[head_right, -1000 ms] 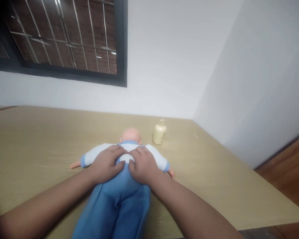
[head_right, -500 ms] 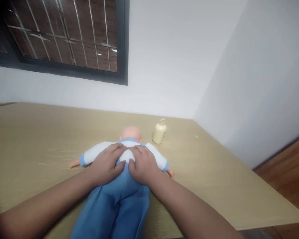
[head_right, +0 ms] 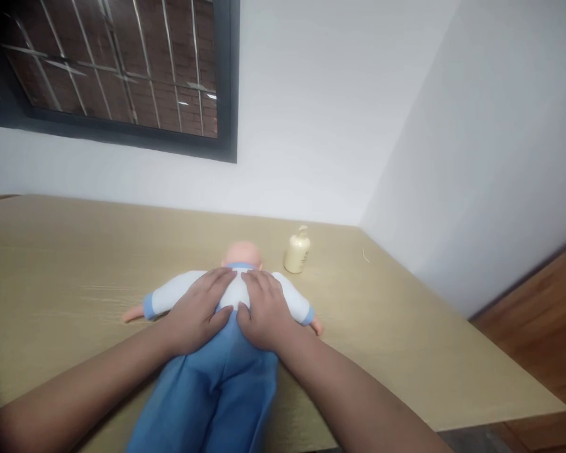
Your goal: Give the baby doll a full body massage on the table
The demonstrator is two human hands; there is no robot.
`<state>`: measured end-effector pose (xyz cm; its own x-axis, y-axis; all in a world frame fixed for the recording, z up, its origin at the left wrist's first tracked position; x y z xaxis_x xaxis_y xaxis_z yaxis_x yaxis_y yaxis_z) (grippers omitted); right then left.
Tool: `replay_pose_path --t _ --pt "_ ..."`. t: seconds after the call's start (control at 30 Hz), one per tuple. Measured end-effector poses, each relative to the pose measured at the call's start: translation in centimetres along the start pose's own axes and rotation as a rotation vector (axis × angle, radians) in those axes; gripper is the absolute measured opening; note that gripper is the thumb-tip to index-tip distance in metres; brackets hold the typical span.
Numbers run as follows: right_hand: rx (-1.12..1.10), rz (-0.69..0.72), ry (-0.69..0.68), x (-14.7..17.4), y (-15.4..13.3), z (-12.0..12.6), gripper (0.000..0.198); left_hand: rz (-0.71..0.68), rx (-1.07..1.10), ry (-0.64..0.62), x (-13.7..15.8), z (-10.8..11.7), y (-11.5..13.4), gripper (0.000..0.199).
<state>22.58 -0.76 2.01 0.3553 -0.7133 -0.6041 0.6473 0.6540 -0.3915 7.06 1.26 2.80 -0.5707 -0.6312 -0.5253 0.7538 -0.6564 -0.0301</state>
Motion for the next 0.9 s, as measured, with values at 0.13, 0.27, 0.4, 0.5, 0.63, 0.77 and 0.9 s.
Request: replay_pose_path --t 0.13,0.27,0.4,0.5,0.63,0.77,0.9 --pt "0.014 -0.045 -0.051 0.1 0.6 -0.3 0.058 0.023 0.037 -0.072 -0.4 -0.5 -0.6 0.057" --pt "0.000 -0.099 -0.095 -0.4 0.5 0.2 0.048 0.006 0.082 -0.096 -1.2 0.1 -0.7 0.044" --pt "-0.017 -0.140 -0.140 -0.9 0.3 0.5 0.034 -0.010 0.067 -0.157 -1.6 0.3 -0.7 0.038" --pt "-0.034 -0.150 -0.146 -0.9 0.4 0.3 0.031 -0.022 0.054 -0.187 -1.7 0.2 -0.8 0.036" --pt "-0.076 -0.111 -0.053 -0.3 0.8 0.4 0.043 -0.005 0.083 -0.115 -1.2 0.3 -0.8 0.041" --pt "-0.169 -0.009 0.011 0.3 0.8 1.4 0.047 0.083 0.118 -0.005 0.0 0.8 -1.4 0.038" --pt "-0.170 -0.021 0.128 0.8 0.3 3.4 0.026 0.119 0.124 0.033 0.8 2.0 -2.2 0.030"
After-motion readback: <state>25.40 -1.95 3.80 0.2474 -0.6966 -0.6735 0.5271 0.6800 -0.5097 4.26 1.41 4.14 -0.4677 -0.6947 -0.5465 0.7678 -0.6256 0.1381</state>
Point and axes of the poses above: each hand's wrist, its own x-axis away from the middle knuckle, its own z-axis out of the back of the hand, y = z × x, the point moved 5 cm from there along -x, towards the middle knuckle, and after that the axes turned 14 degrees about -x, right-handed, at the moved point
